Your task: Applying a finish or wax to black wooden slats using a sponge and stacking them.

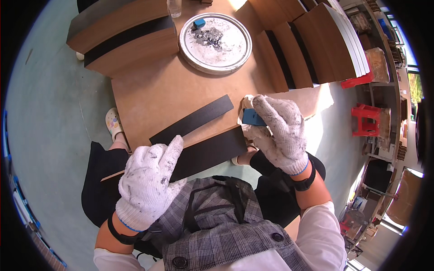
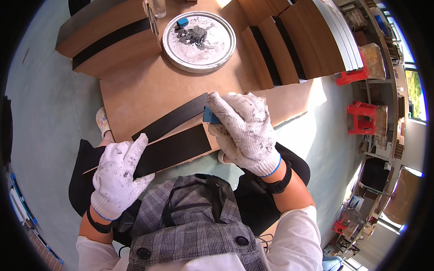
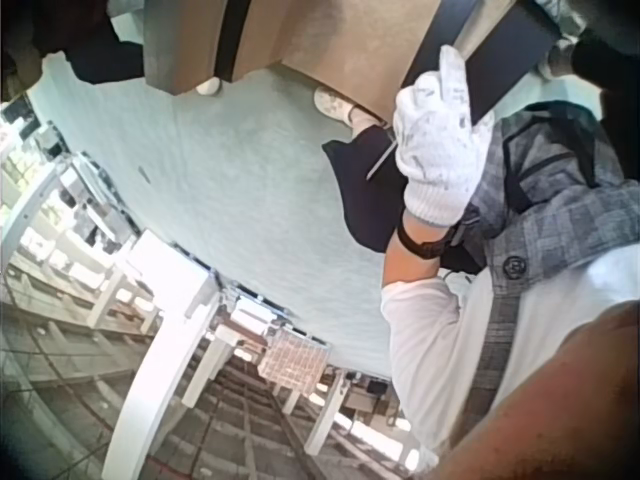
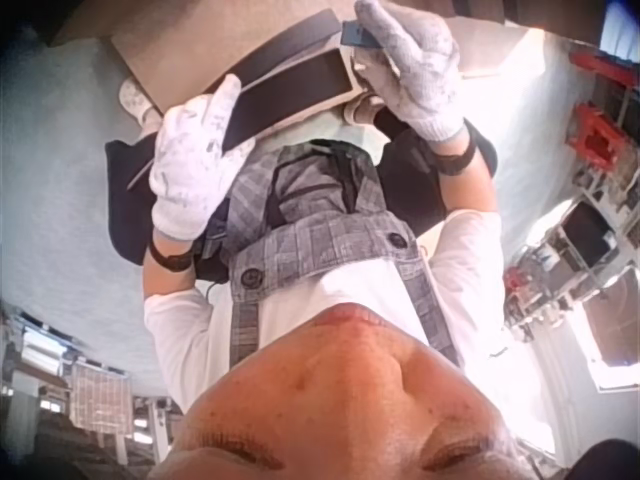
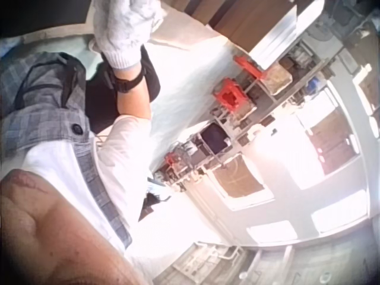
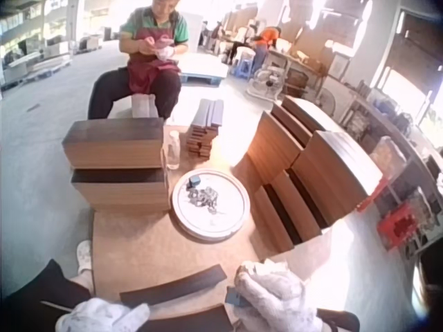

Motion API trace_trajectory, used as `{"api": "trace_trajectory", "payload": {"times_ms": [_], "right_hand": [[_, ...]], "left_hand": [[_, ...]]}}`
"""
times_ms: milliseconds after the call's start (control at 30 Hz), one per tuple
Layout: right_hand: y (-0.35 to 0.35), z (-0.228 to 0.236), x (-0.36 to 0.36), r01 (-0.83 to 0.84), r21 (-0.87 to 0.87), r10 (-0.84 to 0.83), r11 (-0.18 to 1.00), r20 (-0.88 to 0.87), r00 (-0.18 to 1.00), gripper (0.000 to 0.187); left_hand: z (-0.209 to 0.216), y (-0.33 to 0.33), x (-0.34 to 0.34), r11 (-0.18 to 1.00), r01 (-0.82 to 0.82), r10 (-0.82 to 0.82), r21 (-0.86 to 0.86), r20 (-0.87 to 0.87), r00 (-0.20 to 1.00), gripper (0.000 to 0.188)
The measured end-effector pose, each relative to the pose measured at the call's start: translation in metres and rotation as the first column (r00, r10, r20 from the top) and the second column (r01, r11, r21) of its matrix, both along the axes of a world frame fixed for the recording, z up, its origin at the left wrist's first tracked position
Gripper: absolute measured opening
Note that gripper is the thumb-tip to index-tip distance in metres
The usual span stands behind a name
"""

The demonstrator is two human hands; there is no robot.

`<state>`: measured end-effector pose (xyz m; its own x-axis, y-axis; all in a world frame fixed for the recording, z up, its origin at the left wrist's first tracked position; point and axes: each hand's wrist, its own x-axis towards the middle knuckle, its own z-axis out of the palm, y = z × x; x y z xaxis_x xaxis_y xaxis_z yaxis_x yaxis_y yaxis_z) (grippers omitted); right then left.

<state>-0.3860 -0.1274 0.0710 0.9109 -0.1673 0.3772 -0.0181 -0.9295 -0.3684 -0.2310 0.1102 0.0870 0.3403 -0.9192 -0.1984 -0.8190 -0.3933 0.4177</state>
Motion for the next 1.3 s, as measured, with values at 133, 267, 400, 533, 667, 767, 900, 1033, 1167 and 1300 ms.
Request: {"api": "trace_trajectory", "payload": {"times_ms": [133, 267, 400, 533, 667, 767, 900, 1033, 1167, 1300], "right_hand": [[0.001, 0.002, -0.001, -0.003, -0.062, -0.001, 0.998, -0.068, 0.998, 0.054], [0.003, 0.002, -0.002, 0.036, -0.086, -0.042, 0.996, -0.072, 0.996, 0.053], [0.010, 0.000, -0.004, 0.276, 0.199, -0.268, 0.940, -0.068, 0.961, 0.048], [0.014, -0.003, -0.003, 0.343, 0.745, -0.402, 0.572, -0.110, 0.909, 0.045], [0.017, 0.001, -0.006, 0.326, 0.358, -0.294, 0.875, -0.142, 0.945, 0.046], [0.021, -0.003, -0.004, 0.218, 0.144, -0.207, 0.965, -0.087, 0.975, 0.050], [0.021, -0.010, -0.001, 0.177, 0.074, -0.171, 0.981, -0.078, 0.982, 0.049], [0.014, -0.012, 0.001, 0.378, 0.200, -0.367, 0.904, -0.092, 0.926, 0.046], [0.013, -0.011, 0.003, 0.428, 0.572, -0.470, 0.699, -0.084, 0.879, 0.041], [0.018, -0.004, -0.005, 0.275, 0.302, -0.271, 0.913, -0.055, 0.961, 0.044]], "left_hand": [[0.000, -0.001, 0.000, 1.000, 0.001, -0.001, -0.020, -0.005, 1.000, 0.085], [0.000, -0.002, 0.000, 1.000, -0.001, 0.001, -0.016, -0.003, 1.000, 0.084], [0.000, -0.002, 0.000, 1.000, -0.002, 0.002, 0.012, 0.001, 1.000, 0.084], [0.000, -0.002, -0.001, 1.000, 0.006, -0.006, -0.005, 0.013, 1.000, 0.084], [0.000, -0.002, -0.002, 1.000, 0.007, -0.007, 0.015, 0.013, 1.000, 0.083], [0.001, -0.003, -0.002, 1.000, 0.006, -0.006, 0.005, 0.003, 1.000, 0.083], [0.002, -0.002, -0.003, 1.000, 0.017, -0.017, 0.015, 0.016, 1.000, 0.082], [0.002, -0.002, -0.002, 0.999, 0.041, -0.041, 0.010, -0.027, 0.999, 0.082], [0.001, -0.002, -0.003, 0.999, 0.029, -0.028, 0.020, -0.020, 0.999, 0.083], [0.000, -0.003, -0.004, 0.999, 0.027, -0.026, 0.023, -0.011, 1.000, 0.083]]}}
